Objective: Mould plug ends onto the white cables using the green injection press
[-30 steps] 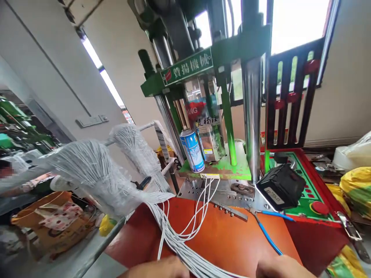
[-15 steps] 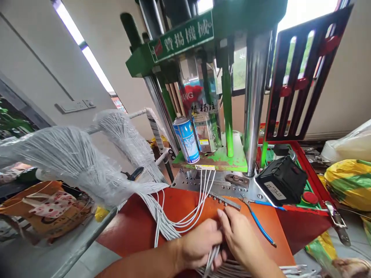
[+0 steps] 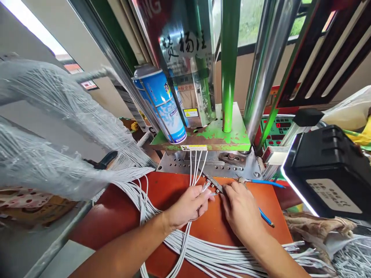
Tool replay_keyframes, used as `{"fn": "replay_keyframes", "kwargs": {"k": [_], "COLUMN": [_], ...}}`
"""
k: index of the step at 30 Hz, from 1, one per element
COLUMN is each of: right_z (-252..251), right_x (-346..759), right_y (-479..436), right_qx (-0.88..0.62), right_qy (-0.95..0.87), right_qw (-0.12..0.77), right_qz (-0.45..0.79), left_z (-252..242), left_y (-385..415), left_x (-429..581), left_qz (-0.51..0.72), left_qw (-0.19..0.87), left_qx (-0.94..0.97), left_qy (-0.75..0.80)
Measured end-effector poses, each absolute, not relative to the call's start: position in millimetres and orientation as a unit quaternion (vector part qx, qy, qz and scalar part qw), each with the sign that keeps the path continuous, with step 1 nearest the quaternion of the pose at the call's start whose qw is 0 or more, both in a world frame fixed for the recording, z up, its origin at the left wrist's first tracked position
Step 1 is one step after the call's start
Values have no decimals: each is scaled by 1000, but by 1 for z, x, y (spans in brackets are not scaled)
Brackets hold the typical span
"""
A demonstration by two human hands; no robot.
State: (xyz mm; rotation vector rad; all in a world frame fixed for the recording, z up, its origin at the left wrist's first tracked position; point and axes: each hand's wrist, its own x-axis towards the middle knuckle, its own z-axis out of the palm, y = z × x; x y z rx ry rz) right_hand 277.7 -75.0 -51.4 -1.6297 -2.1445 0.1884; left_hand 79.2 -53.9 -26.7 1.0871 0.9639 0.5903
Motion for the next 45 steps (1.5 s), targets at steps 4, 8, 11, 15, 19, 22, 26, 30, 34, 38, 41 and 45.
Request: {"fn": "replay_keyframes", "kwargs": {"k": [4,8,11,15,19,22,26,30,34,38,41,45], "right_z": [-54,-52,-51,-54,-57,-60,-60,-56,-56,-60,-61,-59], "right_x": [284,279,277,278,277,275,276,279,279,279,278,277], "right_y": [-84,-90,-88,-86,-86,-87,-86,-82,-81,-82,-82,-82], "right_qx": [-600,-581,-571,-576,-561,-549,-539,-522,-532,-561,-562,-561], "right_qy": [-735,-755,-767,-763,-775,-783,-796,-807,-787,-760,-763,-769], "right_qw": [280,268,264,269,277,281,266,261,291,307,298,285], "right_qz": [146,145,130,114,89,78,69,85,113,115,117,115], "left_z": [-26,-28,-29,-28,-27,-29,-34,-33,-26,-27,-30,-24], "left_y": [-55,-56,-56,-57,-58,-59,-60,-60,-53,-46,-46,-48], "left_x": [83,85,86,87,86,84,92,106,102,80,70,72], "left_qz": [280,257,256,241,228,204,230,264,201,240,299,247], "left_qw": [691,663,662,665,652,632,590,559,650,579,507,568], "left_qx": [479,512,515,516,525,560,581,546,509,560,571,555], "left_qy": [463,482,480,483,498,495,511,565,527,542,573,554]}}
